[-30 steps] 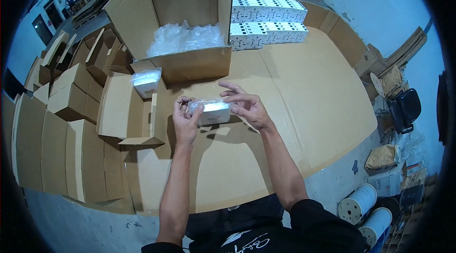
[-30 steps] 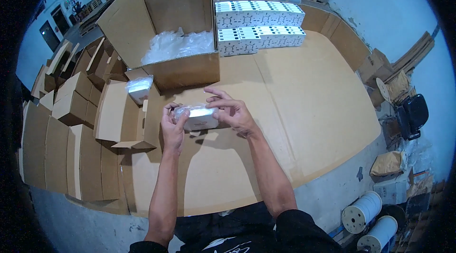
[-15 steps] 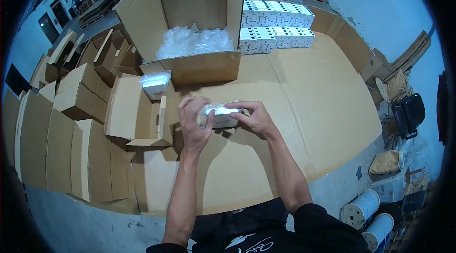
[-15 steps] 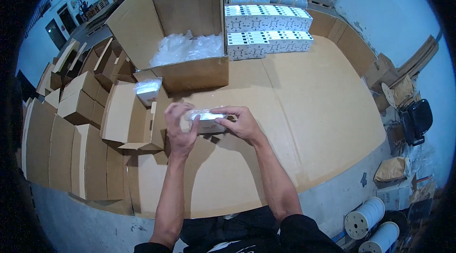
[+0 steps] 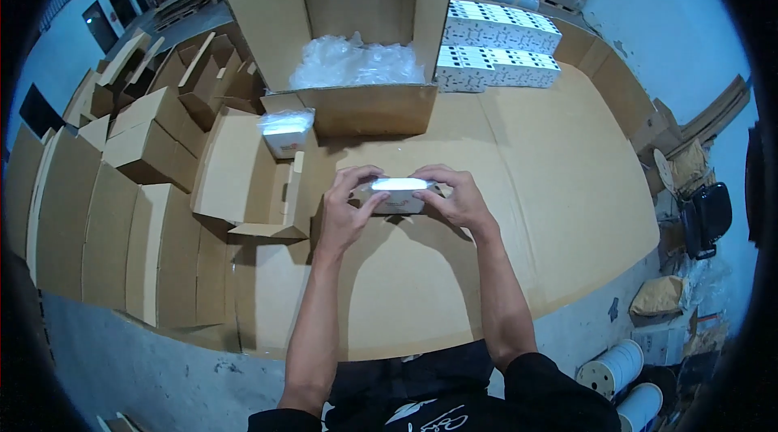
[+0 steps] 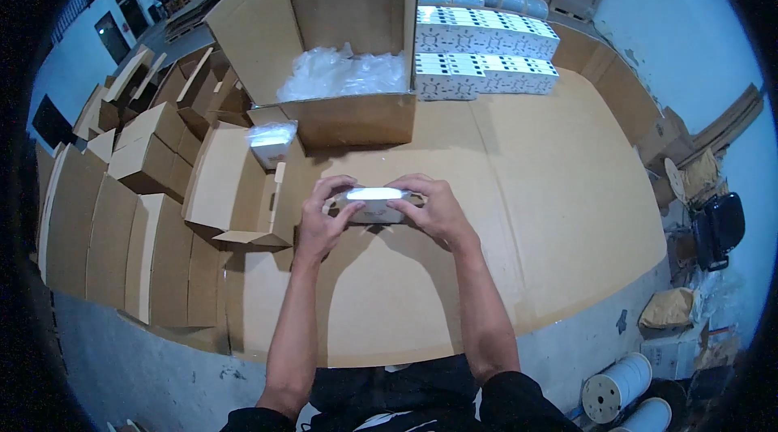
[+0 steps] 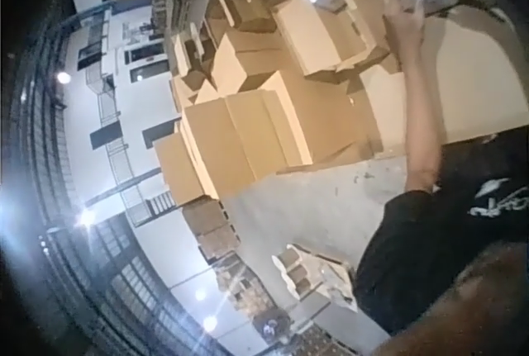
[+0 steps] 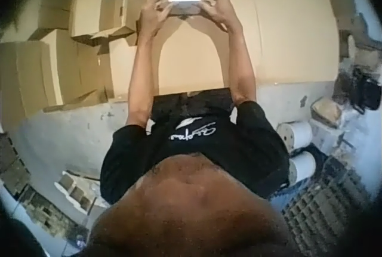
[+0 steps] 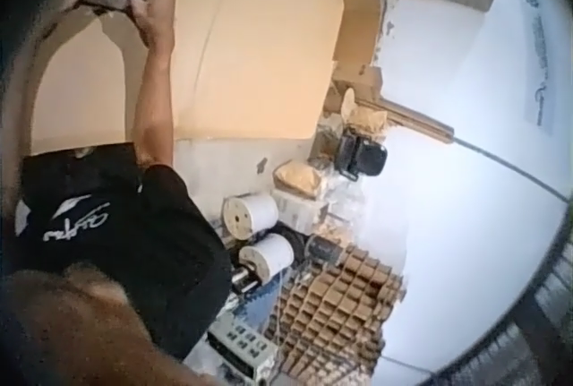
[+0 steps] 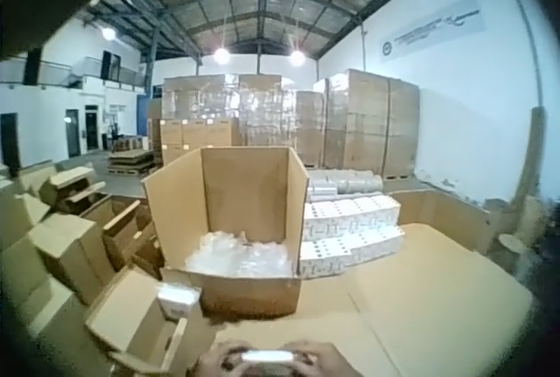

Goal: Packing small white boxes into plastic bags and then into cardboard shipping boxes at a warehouse workstation.

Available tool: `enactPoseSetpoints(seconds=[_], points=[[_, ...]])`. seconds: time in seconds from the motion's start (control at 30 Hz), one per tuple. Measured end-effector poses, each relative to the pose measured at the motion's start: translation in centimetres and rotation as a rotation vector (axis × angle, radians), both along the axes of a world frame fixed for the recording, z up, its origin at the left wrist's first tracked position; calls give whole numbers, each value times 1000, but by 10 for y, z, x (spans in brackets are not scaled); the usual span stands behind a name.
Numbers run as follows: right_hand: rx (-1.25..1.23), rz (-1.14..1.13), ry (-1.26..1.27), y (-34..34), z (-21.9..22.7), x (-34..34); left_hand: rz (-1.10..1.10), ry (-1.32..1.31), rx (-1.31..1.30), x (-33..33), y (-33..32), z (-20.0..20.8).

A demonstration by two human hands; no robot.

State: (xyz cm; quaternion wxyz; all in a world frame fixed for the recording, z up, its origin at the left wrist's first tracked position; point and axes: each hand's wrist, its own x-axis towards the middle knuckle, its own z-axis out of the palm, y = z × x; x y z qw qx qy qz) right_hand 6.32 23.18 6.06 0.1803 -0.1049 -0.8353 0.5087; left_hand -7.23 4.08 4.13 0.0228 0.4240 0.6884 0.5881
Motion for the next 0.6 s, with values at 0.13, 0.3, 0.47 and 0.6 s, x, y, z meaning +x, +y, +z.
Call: enactPoseSetpoints(seconds=[0.13, 0.3, 0.47, 0.6], points=[[439, 30, 190, 0, 6, -3, 19, -75, -20, -1, -1, -5], [561, 88, -80, -11, 42, 0, 8, -144, 40, 3, 7, -17], [530, 133, -113, -12, 49, -6, 94, -220, 58, 23, -6, -29], [483, 28, -48, 2, 43, -6, 177, 78, -208, 52, -41, -37]])
